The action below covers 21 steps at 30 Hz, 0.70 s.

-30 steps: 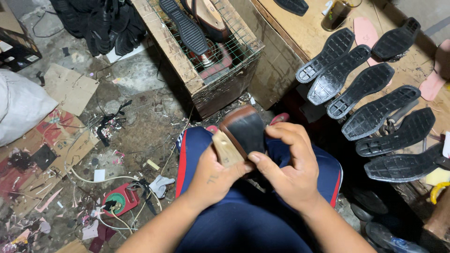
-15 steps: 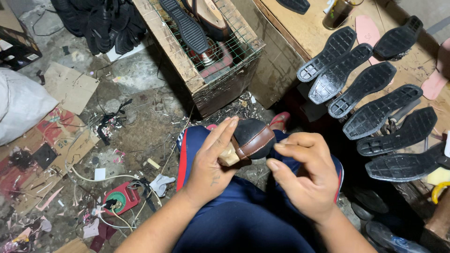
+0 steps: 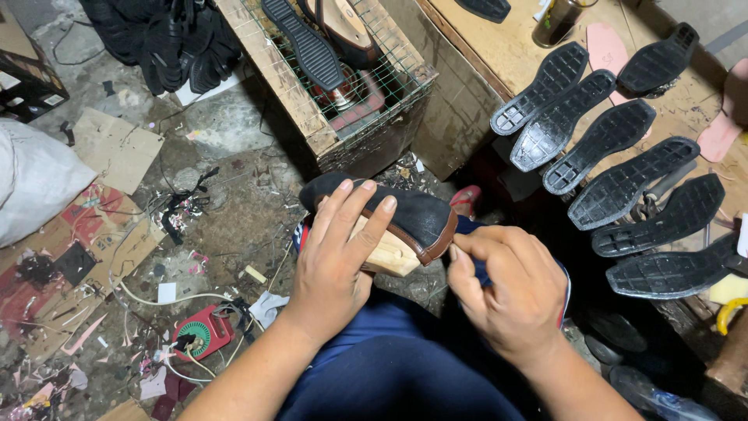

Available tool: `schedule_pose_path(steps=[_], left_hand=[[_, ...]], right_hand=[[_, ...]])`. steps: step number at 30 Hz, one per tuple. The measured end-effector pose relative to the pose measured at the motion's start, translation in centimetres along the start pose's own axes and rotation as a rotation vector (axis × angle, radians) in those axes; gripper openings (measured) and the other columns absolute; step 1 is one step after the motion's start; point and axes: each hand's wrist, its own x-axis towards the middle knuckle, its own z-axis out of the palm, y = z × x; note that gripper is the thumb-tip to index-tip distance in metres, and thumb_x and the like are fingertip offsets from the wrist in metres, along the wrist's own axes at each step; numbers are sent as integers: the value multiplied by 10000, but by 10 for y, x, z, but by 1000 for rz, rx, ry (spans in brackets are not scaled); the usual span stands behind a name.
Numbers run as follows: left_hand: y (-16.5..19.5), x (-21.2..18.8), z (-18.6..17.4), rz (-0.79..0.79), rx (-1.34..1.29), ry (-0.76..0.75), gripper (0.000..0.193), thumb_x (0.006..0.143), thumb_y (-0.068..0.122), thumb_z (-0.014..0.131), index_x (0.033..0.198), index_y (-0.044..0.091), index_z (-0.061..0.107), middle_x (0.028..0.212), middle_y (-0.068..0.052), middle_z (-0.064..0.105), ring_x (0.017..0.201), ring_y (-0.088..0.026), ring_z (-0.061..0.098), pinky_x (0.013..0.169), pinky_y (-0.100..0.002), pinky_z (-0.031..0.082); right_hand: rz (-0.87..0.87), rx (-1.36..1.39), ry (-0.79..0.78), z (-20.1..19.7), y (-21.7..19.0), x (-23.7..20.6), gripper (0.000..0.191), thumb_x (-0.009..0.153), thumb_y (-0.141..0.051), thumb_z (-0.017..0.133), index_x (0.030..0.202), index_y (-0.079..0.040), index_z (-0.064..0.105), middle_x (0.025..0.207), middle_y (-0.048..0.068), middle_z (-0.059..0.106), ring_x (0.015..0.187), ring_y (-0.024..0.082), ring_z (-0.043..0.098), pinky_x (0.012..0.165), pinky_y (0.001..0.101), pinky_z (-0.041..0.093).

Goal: The person sits on the floor of a shoe workshop, takes a shoe upper on a last, aligns a rubber sole against its bottom, presses the sole into place, and repeatedly taps and hammers the sole with a wooden mallet to secure it. They handle several shoes one at a time, setting finished pairs on a wire rack.

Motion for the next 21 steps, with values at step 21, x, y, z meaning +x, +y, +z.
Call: schedule_pose_path(steps=[21], left_hand=[[-19,1,-7,151,1,-186,739,707,-28,714,1415,145,589,1478,-155,529,1402,-427,465,1157,-606,368]], right_hand=[[665,662,737,-39,272,-39,203,1169,-87,444,1010,9,525,896,100,543,816,216,573,672,325,518]])
